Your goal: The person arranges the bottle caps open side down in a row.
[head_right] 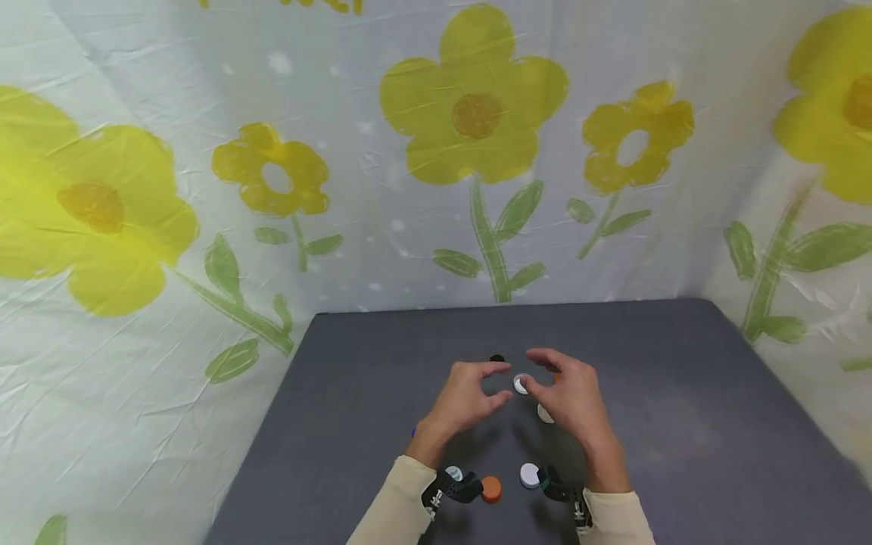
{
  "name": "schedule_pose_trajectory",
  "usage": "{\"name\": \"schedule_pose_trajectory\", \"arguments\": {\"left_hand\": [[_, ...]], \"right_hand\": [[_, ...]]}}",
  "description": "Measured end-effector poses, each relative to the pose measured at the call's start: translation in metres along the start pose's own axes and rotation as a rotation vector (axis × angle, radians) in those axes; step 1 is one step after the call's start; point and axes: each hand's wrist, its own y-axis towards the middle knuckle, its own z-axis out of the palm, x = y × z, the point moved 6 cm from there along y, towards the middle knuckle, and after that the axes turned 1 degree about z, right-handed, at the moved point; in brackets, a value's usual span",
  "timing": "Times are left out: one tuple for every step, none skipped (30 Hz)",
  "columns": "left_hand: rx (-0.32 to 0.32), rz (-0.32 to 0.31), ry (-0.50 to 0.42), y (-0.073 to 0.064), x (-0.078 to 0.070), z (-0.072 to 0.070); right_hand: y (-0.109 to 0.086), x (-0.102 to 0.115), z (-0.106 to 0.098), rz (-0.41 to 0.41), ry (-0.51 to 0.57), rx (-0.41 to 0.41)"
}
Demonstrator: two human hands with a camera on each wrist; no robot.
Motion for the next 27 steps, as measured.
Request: {"name": "schedule_pose_trajectory", "arguments": {"left_hand": [[0.013, -0.002, -0.005, 0.000, -0.001, 0.004], [0.024, 0.001, -0.010, 0.000, -0.002, 0.008], [0.033, 0.007, -0.007, 0.001, -0.002, 0.012], [0.042, 0.020, -0.004, 0.001, -0.003, 0.016], [0.052, 0.033, 0.001, 0.001, -0.004, 0.020], [0.062, 0.043, 0.013, 0.001, -0.005, 0.023], [0.072, 0.050, 0.026, 0.001, -0.006, 0.027], [0.082, 0.054, 0.038, 0.001, -0.006, 0.031], [0.094, 0.058, 0.051, 0.001, -0.006, 0.035], [0.105, 0.058, 0.064, 0.001, -0.006, 0.038], [0.118, 0.053, 0.076, 0.001, -0.005, 0.042], [0.130, 0.048, 0.085, 0.001, -0.004, 0.045], [0.140, 0.043, 0.091, 0.002, -0.003, 0.049], [0.146, 0.038, 0.096, 0.002, -0.002, 0.052], [0.152, 0.036, 0.102, 0.003, -0.001, 0.054], [0.153, 0.033, 0.106, 0.003, 0.000, 0.057], [0.154, 0.031, 0.106, 0.003, 0.001, 0.059], [0.154, 0.030, 0.104, 0.004, 0.001, 0.061], [0.151, 0.027, 0.100, 0.004, 0.002, 0.062], [0.149, 0.024, 0.098, 0.004, 0.002, 0.064], [0.147, 0.020, 0.095, 0.004, 0.002, 0.065], [0.145, 0.013, 0.088, 0.004, 0.003, 0.067], [0.143, 0.008, 0.085, 0.004, 0.003, 0.068], [0.139, 0.006, 0.081, 0.004, 0.004, 0.070], [0.133, 0.007, 0.077, 0.005, 0.005, 0.072], [0.125, 0.012, 0.073, 0.005, 0.007, 0.074], [0.118, 0.018, 0.067, 0.005, 0.009, 0.076]], "right_hand": [[-0.001, -0.004, 0.000, 0.007, -0.006, 0.000], [-0.003, -0.007, 0.000, 0.014, -0.010, 0.003], [-0.004, -0.011, 0.000, 0.024, -0.013, 0.007], [-0.005, -0.015, 0.000, 0.032, -0.016, 0.012], [-0.007, -0.019, 0.000, 0.040, -0.017, 0.018], [-0.008, -0.023, 0.001, 0.048, -0.020, 0.025], [-0.009, -0.027, 0.002, 0.053, -0.020, 0.034], [-0.011, -0.030, 0.002, 0.059, -0.023, 0.043], [-0.013, -0.034, 0.003, 0.064, -0.024, 0.052], [-0.014, -0.037, 0.004, 0.067, -0.026, 0.060], [-0.016, -0.040, 0.005, 0.073, -0.028, 0.069], [-0.017, -0.044, 0.006, 0.077, -0.030, 0.076], [-0.019, -0.047, 0.007, 0.083, -0.033, 0.083], [-0.020, -0.050, 0.008, 0.090, -0.039, 0.087], [-0.021, -0.053, 0.009, 0.097, -0.042, 0.091], [-0.021, -0.055, 0.009, 0.103, -0.047, 0.094], [-0.022, -0.058, 0.010, 0.109, -0.051, 0.097], [-0.023, -0.060, 0.011, 0.115, -0.055, 0.098], [-0.024, -0.062, 0.011, 0.121, -0.056, 0.100], [-0.024, -0.064, 0.012, 0.126, -0.057, 0.102], [-0.025, -0.066, 0.013, 0.131, -0.055, 0.104], [-0.026, -0.069, 0.014, 0.134, -0.054, 0.105], [-0.027, -0.071, 0.015, 0.138, -0.050, 0.105], [-0.028, -0.073, 0.015, 0.141, -0.049, 0.103], [-0.029, -0.075, 0.016, 0.144, -0.048, 0.104], [-0.029, -0.077, 0.018, 0.148, -0.044, 0.103], [-0.030, -0.079, 0.019, 0.151, -0.043, 0.101]]}}
